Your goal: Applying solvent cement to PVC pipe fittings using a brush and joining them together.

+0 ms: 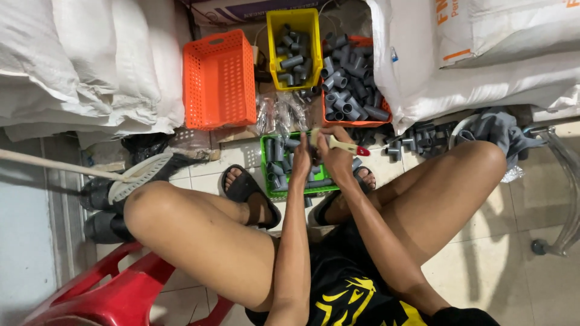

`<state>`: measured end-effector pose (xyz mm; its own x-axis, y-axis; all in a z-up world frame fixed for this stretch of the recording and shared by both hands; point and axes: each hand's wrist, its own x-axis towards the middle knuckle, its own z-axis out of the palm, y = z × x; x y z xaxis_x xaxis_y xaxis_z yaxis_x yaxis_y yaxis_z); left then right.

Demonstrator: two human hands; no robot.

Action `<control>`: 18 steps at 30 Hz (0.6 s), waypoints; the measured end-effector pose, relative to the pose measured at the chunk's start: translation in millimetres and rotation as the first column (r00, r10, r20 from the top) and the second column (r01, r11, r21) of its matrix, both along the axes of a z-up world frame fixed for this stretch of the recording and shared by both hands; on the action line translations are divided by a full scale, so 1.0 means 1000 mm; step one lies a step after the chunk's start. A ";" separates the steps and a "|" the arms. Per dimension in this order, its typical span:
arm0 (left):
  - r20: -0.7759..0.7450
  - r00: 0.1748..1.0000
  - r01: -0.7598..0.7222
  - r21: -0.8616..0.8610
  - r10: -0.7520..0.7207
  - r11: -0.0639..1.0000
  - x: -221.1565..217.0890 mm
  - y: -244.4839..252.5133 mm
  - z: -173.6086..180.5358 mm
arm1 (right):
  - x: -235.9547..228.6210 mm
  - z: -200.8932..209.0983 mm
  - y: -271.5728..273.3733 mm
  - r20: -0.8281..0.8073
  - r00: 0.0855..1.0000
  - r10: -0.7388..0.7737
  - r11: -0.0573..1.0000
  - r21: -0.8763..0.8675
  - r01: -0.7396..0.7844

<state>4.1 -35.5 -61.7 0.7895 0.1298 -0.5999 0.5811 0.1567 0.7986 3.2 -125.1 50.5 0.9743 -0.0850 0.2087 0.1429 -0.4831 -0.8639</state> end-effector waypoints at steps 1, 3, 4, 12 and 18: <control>0.003 1.000 0.001 -0.002 -0.001 1.000 0.003 0.002 -0.027 | -0.001 -0.008 0.002 0.003 1.000 -0.001 1.000 -0.002 0.001; 0.065 0.980 -0.184 -0.058 0.187 0.981 0.007 0.009 -0.081 | -0.004 -0.024 0.007 -0.123 0.988 0.093 0.995 0.032 -0.090; 0.067 0.979 -0.187 -0.058 0.191 0.981 0.004 0.011 -0.077 | -0.005 -0.022 0.006 -0.122 0.988 0.097 0.995 0.032 -0.094; 0.122 0.981 -0.137 -0.107 0.150 0.985 0.000 0.000 0.000 | 0.014 0.001 0.011 0.030 0.999 -0.023 0.996 -0.086 0.026; 0.150 0.973 -0.165 -0.082 0.175 0.983 -0.003 0.017 -0.021 | 0.000 -0.035 0.005 -0.148 0.956 0.252 0.963 -0.064 -0.264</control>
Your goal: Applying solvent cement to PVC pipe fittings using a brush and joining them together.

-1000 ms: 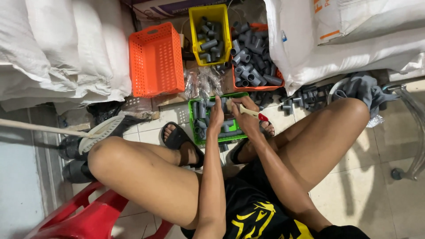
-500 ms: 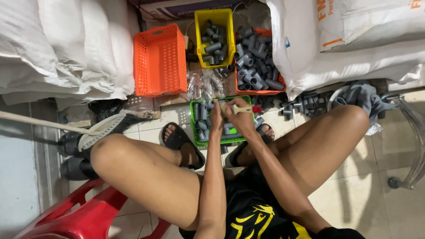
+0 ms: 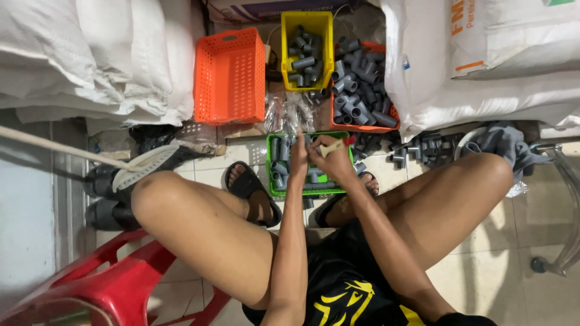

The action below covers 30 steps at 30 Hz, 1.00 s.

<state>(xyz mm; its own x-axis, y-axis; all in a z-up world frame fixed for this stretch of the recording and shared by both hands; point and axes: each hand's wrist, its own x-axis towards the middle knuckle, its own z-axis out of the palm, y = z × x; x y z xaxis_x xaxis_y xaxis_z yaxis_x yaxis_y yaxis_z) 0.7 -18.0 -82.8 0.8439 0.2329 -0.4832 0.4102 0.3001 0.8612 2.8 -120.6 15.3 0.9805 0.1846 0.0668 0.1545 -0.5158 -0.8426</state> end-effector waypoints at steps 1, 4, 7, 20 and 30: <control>-0.006 1.000 -0.004 0.000 0.004 1.000 -0.008 -0.001 0.020 | 0.004 0.006 -0.001 -0.006 1.000 0.004 1.000 0.000 -0.004; 0.043 0.956 0.259 0.339 -0.291 0.904 -0.012 -0.012 0.048 | 0.017 0.023 -0.008 0.020 0.995 -0.097 0.995 0.005 0.097; 0.071 0.997 0.038 -0.076 -0.033 0.996 0.003 -0.016 0.055 | 0.019 0.035 -0.002 0.175 0.960 -0.217 0.976 0.055 0.211; -0.065 0.997 -0.051 -0.142 0.042 0.989 0.011 -0.011 0.052 | 0.016 0.015 -0.010 0.210 0.971 -0.113 0.993 0.056 0.103; 0.089 0.979 0.183 0.024 -0.185 0.983 -0.007 -0.014 0.134 | 0.015 0.066 -0.011 0.232 0.949 -0.215 0.973 0.133 0.188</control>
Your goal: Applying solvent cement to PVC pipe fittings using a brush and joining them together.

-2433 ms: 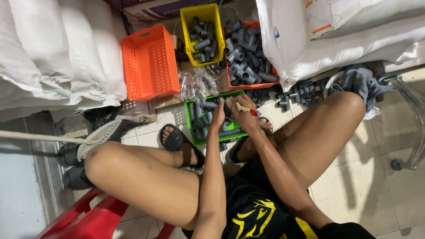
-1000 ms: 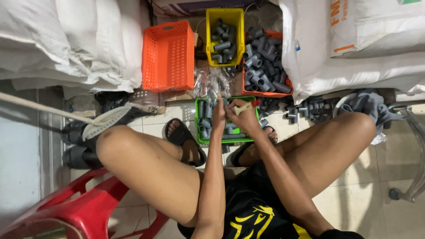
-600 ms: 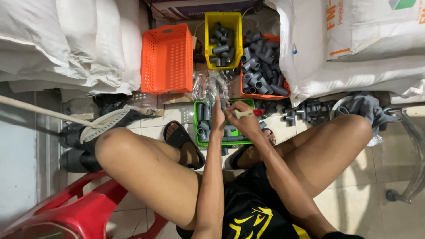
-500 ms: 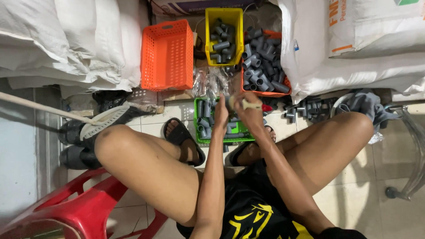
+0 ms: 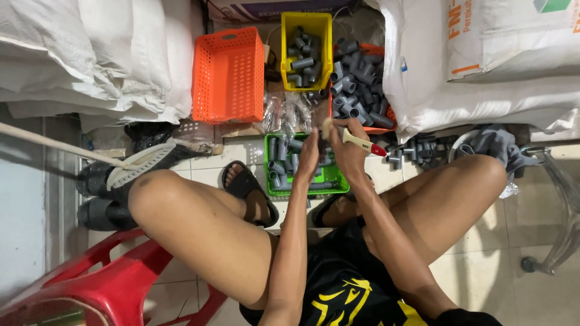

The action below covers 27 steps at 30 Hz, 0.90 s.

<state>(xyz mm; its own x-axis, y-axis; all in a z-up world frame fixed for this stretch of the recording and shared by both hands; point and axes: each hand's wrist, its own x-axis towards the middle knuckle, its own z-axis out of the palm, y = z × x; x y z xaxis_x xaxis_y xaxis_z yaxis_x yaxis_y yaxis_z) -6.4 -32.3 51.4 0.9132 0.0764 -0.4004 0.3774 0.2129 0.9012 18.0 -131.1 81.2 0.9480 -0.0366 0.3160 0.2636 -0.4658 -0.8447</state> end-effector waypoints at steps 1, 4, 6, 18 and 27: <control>0.004 1.000 0.003 -0.003 -0.003 1.000 0.000 0.000 0.004 | -0.001 -0.008 -0.002 0.004 1.000 -0.003 1.000 -0.003 0.003; 0.026 0.999 -0.032 0.002 0.031 1.000 0.006 0.001 -0.008 | 0.002 -0.019 -0.008 -0.041 0.998 0.049 0.994 -0.096 -0.053; 0.080 0.990 -0.101 -0.133 0.112 0.986 0.009 -0.001 -0.053 | 0.001 -0.014 -0.014 -0.130 0.980 0.150 0.981 -0.108 -0.164; 0.242 0.967 -0.060 -0.084 0.079 0.995 0.020 0.003 -0.110 | 0.005 -0.008 -0.010 -0.298 0.902 0.313 0.947 0.169 -0.273; 0.429 0.869 -0.152 -0.244 0.247 0.958 0.004 0.012 -0.010 | -0.002 0.014 0.012 -0.131 0.990 0.059 0.998 0.005 -0.059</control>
